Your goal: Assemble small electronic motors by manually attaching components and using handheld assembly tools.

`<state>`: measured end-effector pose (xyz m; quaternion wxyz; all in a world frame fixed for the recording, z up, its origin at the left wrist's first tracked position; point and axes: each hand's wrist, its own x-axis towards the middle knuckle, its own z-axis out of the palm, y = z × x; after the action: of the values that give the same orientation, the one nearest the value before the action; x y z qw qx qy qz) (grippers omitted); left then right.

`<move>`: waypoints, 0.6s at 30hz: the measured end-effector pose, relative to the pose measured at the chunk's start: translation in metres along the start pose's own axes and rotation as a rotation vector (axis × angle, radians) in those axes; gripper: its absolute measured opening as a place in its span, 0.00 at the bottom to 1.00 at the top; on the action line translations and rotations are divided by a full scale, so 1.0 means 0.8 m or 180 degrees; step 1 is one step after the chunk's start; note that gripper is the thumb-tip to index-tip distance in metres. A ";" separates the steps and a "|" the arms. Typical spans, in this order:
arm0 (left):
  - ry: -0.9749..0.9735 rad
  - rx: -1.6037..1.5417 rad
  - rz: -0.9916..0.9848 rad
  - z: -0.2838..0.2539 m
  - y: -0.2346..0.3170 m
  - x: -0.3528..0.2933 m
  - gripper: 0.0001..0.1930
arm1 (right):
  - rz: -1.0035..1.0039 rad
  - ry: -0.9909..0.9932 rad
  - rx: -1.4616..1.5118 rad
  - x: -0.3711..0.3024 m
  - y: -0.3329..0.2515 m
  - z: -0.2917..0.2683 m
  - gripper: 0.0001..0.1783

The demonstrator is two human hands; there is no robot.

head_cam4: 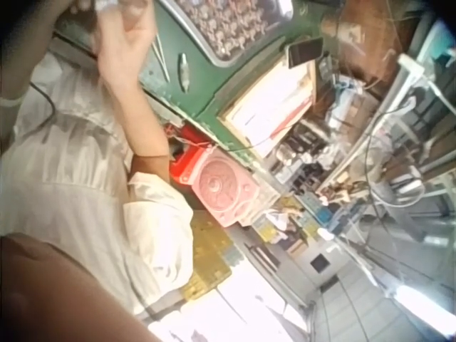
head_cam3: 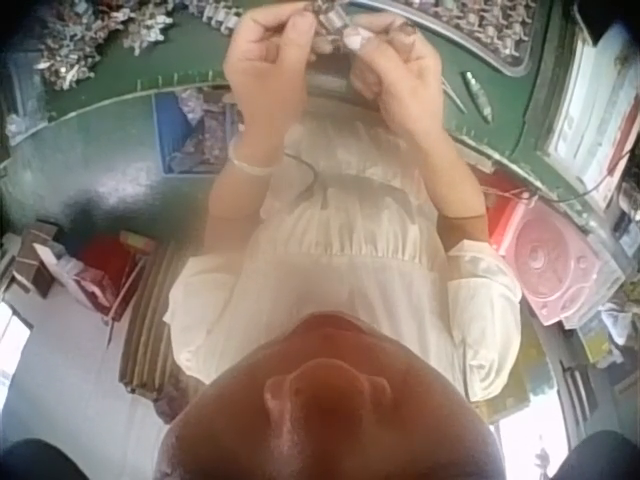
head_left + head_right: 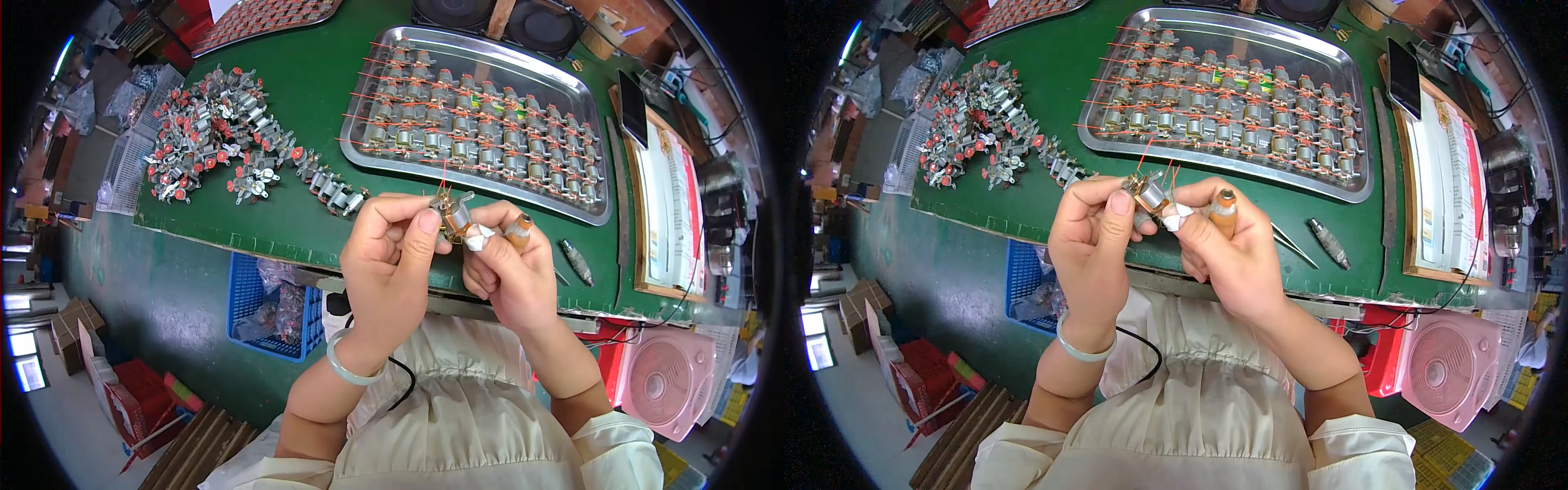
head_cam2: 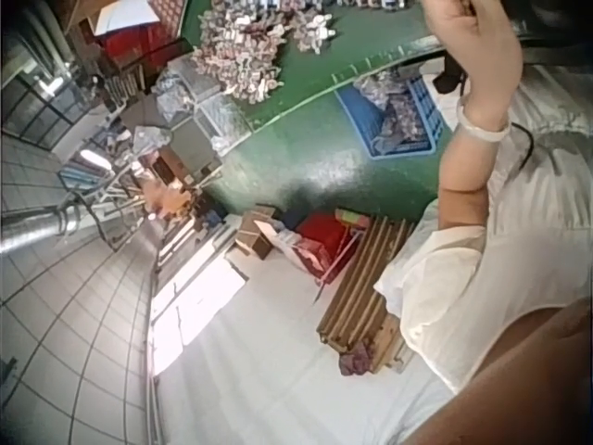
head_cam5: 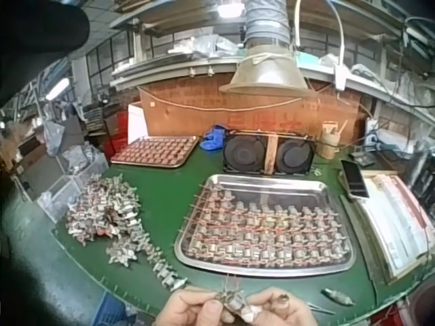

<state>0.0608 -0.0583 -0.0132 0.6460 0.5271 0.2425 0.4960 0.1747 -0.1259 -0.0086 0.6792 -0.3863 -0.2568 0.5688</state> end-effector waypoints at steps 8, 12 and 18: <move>0.0307 0.0569 0.0789 0.013 -0.014 -0.002 0.05 | -0.1926 0.0602 -0.2899 0.005 0.009 0.006 0.13; 0.0440 0.0644 0.0978 0.016 -0.015 -0.005 0.05 | -0.2196 0.0544 -0.3059 0.007 0.012 0.008 0.09; 0.0344 0.0570 0.0783 0.010 -0.010 -0.003 0.04 | -0.0274 0.0408 -0.1105 0.006 -0.014 0.013 0.08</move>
<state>0.0699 -0.0634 -0.0187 0.5168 0.5809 0.2538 0.5754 0.1745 -0.1194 0.0060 0.6409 -0.5218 -0.3236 0.4606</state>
